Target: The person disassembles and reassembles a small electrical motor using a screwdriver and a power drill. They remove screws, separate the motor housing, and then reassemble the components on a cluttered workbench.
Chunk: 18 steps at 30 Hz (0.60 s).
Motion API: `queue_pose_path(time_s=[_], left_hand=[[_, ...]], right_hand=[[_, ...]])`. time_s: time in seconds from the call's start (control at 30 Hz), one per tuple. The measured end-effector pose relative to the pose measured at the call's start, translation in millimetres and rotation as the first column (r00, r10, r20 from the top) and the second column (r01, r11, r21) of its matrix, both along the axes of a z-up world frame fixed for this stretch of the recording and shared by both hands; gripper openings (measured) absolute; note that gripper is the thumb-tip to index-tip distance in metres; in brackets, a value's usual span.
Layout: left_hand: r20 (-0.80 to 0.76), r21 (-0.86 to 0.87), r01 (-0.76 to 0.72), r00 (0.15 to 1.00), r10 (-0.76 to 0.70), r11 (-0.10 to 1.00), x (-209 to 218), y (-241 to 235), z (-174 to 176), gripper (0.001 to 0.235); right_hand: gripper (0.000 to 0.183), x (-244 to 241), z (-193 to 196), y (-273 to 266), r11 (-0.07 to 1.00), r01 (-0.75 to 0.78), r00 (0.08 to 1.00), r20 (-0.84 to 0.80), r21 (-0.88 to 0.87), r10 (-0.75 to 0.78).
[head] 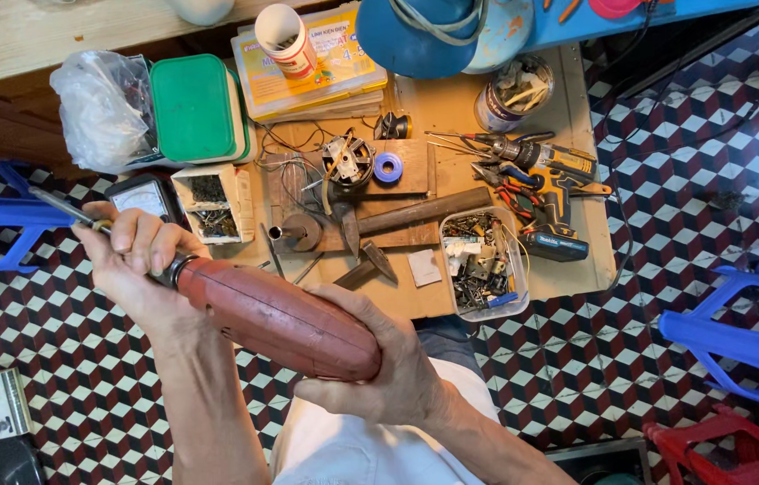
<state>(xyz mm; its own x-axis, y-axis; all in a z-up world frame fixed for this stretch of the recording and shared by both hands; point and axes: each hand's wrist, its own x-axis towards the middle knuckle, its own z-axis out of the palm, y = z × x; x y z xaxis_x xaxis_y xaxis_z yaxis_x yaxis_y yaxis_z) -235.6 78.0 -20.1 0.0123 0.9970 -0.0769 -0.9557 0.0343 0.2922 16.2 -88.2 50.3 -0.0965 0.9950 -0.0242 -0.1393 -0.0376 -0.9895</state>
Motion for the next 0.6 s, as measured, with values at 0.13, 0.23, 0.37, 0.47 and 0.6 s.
queue_pose_path(time_s=[0.13, 0.23, 0.37, 0.47, 0.6], left_hand=[[-0.138, 0.088, -0.029, 0.990, 0.041, 0.996, -2.0, -1.9, 6.2, 0.046], [-0.187, 0.080, -0.095, 0.976, 0.108, 0.992, 11.5, -5.6, 17.0, 0.043], [-0.499, -0.097, -0.371, 0.821, 0.278, 0.923, 43.1, -11.5, 40.3, 0.033], [-0.455, -0.124, -0.399, 0.837, 0.305, 0.909, 45.9, -6.8, 56.5, 0.036], [-0.413, -0.158, -0.456, 0.836, 0.360, 0.876, 41.3, -1.3, 64.8, 0.039]], right_hand=[[0.076, -10.7, -6.3, -5.6, 0.988, 0.008, 0.970, -0.240, -0.152, -0.045], [0.073, -12.0, -13.9, -12.1, 0.981, -0.002, 0.949, -0.310, -0.197, -0.060], [0.091, -9.7, -11.8, 0.1, 0.889, -0.115, 0.878, -0.464, -0.443, -0.118], [0.103, -9.3, -18.3, 22.4, 0.870, -0.233, 0.842, -0.538, -0.435, -0.043], [0.093, -21.4, -44.5, 30.2, 0.904, -0.149, 0.890, -0.453, -0.400, -0.054]])
